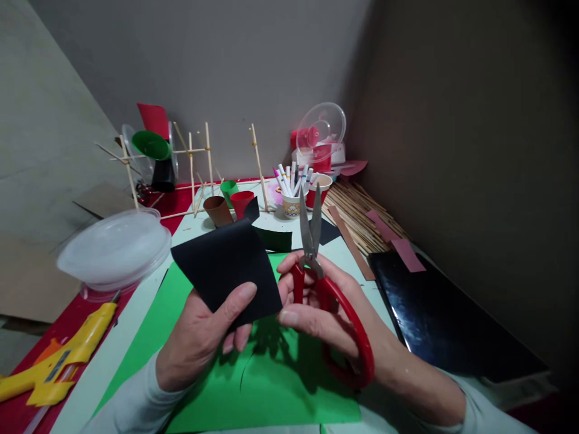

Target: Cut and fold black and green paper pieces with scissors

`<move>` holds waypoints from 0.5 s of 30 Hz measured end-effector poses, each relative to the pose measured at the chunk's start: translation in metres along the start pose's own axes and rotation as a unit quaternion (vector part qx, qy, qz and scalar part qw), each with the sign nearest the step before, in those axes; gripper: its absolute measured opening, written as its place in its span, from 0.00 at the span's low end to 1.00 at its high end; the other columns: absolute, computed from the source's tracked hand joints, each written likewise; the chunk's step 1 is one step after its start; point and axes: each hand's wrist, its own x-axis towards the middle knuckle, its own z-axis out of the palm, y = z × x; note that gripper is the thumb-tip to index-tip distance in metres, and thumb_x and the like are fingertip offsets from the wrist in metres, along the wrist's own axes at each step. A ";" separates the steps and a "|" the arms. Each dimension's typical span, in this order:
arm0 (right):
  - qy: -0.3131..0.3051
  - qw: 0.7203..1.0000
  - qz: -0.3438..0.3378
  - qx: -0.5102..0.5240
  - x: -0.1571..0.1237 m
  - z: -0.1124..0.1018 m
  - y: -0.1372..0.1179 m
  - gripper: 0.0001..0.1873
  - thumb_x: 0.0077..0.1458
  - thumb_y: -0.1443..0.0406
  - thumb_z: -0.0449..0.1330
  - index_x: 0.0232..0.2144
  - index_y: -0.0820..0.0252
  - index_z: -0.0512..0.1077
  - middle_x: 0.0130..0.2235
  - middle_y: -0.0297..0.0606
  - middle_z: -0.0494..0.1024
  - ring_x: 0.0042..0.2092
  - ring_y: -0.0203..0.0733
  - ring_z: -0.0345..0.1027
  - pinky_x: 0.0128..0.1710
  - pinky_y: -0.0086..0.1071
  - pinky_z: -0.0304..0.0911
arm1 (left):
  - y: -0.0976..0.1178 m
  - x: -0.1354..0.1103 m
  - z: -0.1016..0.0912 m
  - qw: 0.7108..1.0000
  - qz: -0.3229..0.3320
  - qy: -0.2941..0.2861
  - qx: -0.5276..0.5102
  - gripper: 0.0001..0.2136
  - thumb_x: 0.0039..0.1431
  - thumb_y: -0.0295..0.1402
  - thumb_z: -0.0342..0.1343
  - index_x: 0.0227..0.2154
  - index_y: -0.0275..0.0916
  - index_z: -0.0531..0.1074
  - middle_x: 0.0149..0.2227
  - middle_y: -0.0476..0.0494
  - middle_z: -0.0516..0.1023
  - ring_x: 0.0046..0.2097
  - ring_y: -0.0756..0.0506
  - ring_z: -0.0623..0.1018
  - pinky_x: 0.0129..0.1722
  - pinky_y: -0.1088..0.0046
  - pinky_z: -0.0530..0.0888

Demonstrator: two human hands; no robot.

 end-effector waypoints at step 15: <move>0.027 0.999 -0.021 -0.031 0.001 -0.002 0.004 0.20 0.53 0.65 0.70 0.44 0.56 0.65 0.35 0.28 0.74 0.32 0.30 0.67 0.32 0.25 0.62 | -0.007 0.003 -0.004 0.998 0.005 -0.062 0.010 0.26 0.59 0.47 0.54 0.10 0.39 0.63 0.10 0.52 0.62 0.15 0.56 0.57 0.16 0.77 0.54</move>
